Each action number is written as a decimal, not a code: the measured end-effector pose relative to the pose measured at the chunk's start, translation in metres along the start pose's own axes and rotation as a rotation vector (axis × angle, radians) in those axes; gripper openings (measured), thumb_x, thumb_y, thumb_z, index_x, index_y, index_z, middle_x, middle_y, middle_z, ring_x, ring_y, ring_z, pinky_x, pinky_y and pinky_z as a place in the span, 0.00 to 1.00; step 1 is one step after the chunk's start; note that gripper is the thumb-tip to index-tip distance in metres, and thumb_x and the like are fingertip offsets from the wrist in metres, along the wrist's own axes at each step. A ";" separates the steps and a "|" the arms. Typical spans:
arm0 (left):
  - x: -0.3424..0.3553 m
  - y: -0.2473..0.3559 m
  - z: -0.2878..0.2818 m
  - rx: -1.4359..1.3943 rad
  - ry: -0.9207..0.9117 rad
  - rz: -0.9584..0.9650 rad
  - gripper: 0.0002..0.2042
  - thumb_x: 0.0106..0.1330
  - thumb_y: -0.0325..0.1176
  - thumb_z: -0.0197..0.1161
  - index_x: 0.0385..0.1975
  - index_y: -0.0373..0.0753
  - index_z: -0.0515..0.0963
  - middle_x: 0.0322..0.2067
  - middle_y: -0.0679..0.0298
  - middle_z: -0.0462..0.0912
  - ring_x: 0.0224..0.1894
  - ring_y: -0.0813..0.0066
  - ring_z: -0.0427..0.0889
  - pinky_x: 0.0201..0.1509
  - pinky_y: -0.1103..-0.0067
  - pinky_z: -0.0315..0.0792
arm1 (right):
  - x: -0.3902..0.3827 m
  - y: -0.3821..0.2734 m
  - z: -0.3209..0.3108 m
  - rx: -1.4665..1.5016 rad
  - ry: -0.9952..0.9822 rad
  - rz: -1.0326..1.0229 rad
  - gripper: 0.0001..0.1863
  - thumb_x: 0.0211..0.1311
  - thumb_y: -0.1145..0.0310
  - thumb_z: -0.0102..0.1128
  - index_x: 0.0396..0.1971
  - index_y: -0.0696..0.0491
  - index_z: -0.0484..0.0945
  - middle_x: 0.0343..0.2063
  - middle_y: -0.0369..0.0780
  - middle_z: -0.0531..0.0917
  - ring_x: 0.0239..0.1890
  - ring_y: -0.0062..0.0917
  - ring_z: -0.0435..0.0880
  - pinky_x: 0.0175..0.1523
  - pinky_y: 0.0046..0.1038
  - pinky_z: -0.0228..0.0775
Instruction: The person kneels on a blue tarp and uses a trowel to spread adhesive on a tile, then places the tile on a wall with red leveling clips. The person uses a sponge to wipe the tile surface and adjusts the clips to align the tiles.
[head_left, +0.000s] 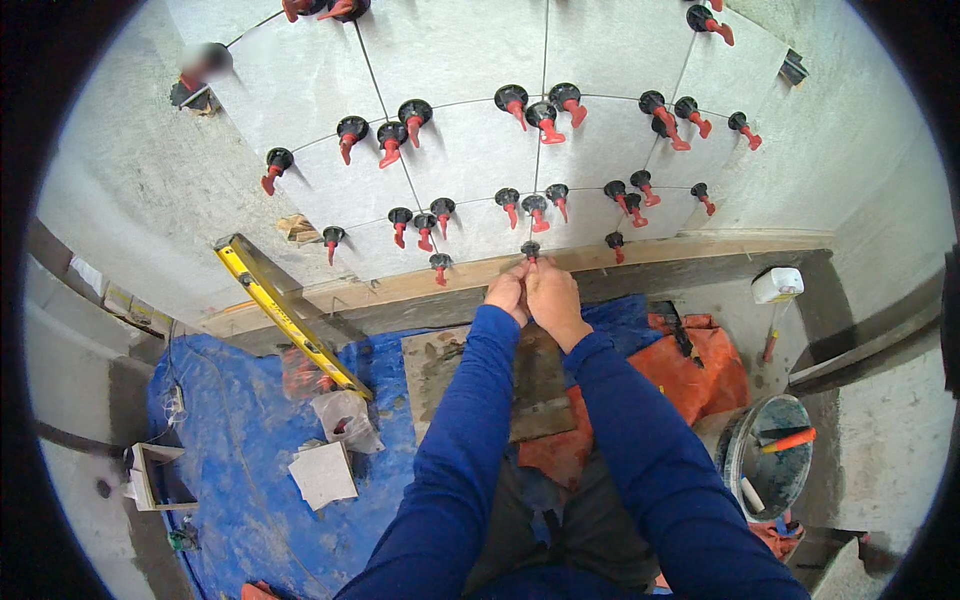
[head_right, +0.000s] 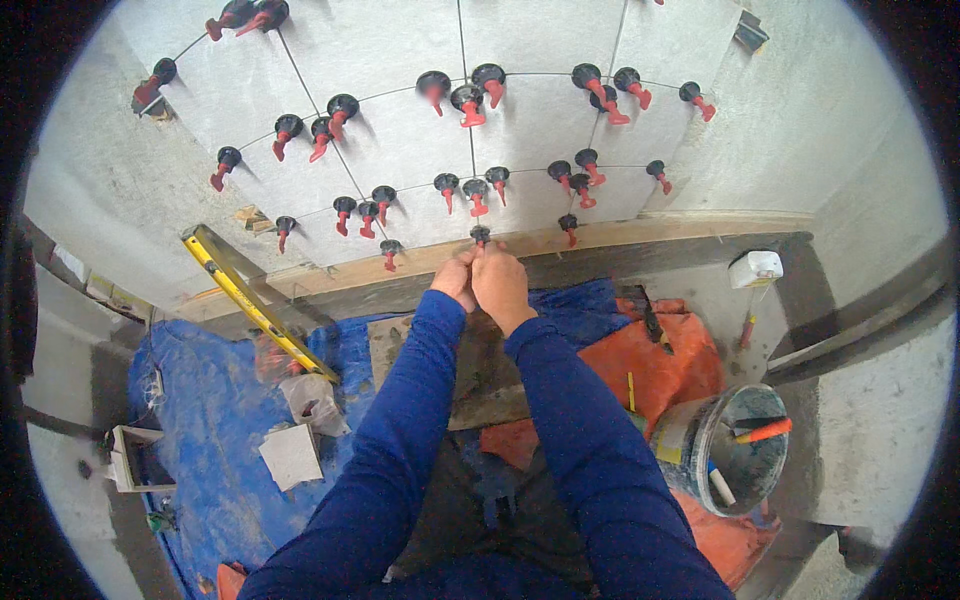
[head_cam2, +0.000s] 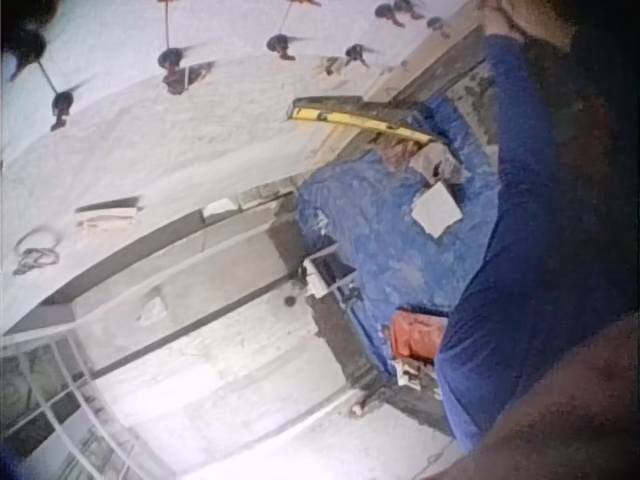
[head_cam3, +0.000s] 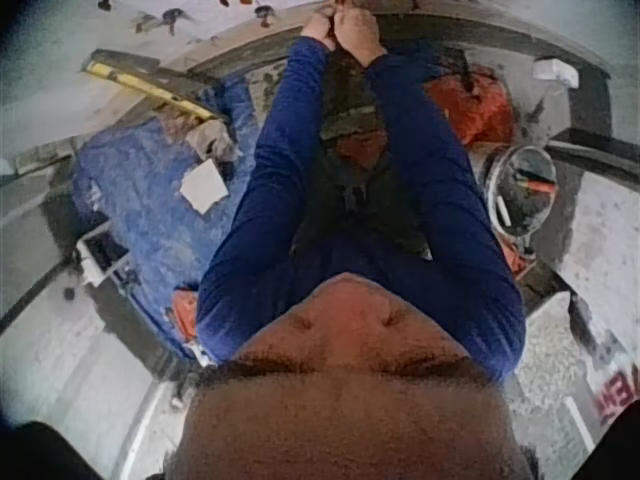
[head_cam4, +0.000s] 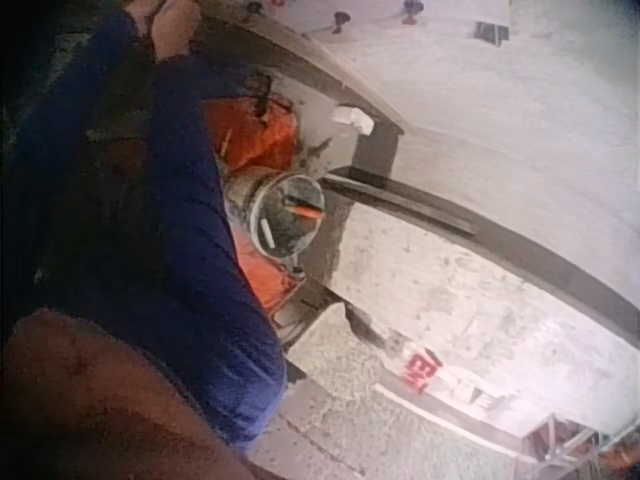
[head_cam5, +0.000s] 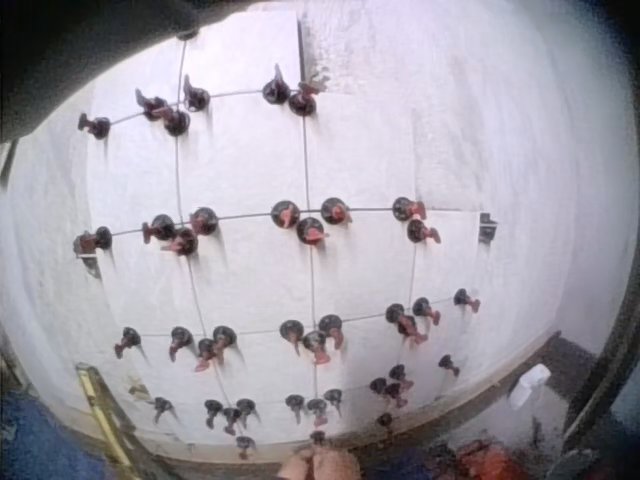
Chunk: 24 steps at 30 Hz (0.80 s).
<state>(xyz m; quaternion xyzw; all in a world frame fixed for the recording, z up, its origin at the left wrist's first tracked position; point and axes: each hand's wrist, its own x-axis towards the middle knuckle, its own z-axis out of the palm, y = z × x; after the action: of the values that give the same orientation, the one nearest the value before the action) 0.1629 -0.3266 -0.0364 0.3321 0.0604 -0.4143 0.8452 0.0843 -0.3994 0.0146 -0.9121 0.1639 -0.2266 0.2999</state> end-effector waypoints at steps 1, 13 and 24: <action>-0.001 0.000 0.000 0.012 0.061 0.001 0.15 0.79 0.39 0.48 0.50 0.36 0.79 0.45 0.59 0.86 0.45 0.67 0.84 0.52 0.70 0.79 | 0.000 -0.001 0.001 0.126 -0.001 0.019 0.16 0.74 0.63 0.49 0.35 0.59 0.79 0.26 0.48 0.84 0.25 0.39 0.84 0.31 0.41 0.75; -0.042 0.020 0.016 0.317 0.097 0.038 0.12 0.77 0.40 0.52 0.35 0.42 0.77 0.26 0.71 0.76 0.27 0.74 0.74 0.32 0.73 0.72 | 0.005 -0.009 0.002 0.734 -0.077 0.384 0.21 0.75 0.60 0.51 0.27 0.60 0.79 0.20 0.41 0.81 0.18 0.28 0.81 0.24 0.34 0.71; -0.041 0.009 0.025 0.158 0.073 0.218 0.16 0.75 0.39 0.59 0.55 0.35 0.78 0.37 0.67 0.82 0.39 0.77 0.78 0.43 0.79 0.73 | 0.000 -0.012 0.012 0.266 0.232 0.109 0.16 0.71 0.62 0.52 0.31 0.58 0.81 0.27 0.54 0.82 0.33 0.55 0.82 0.38 0.52 0.69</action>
<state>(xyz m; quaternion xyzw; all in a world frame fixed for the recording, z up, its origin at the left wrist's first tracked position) 0.1385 -0.3112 0.0031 0.4169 0.0216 -0.3110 0.8538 0.0925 -0.3850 0.0138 -0.8219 0.2152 -0.3336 0.4086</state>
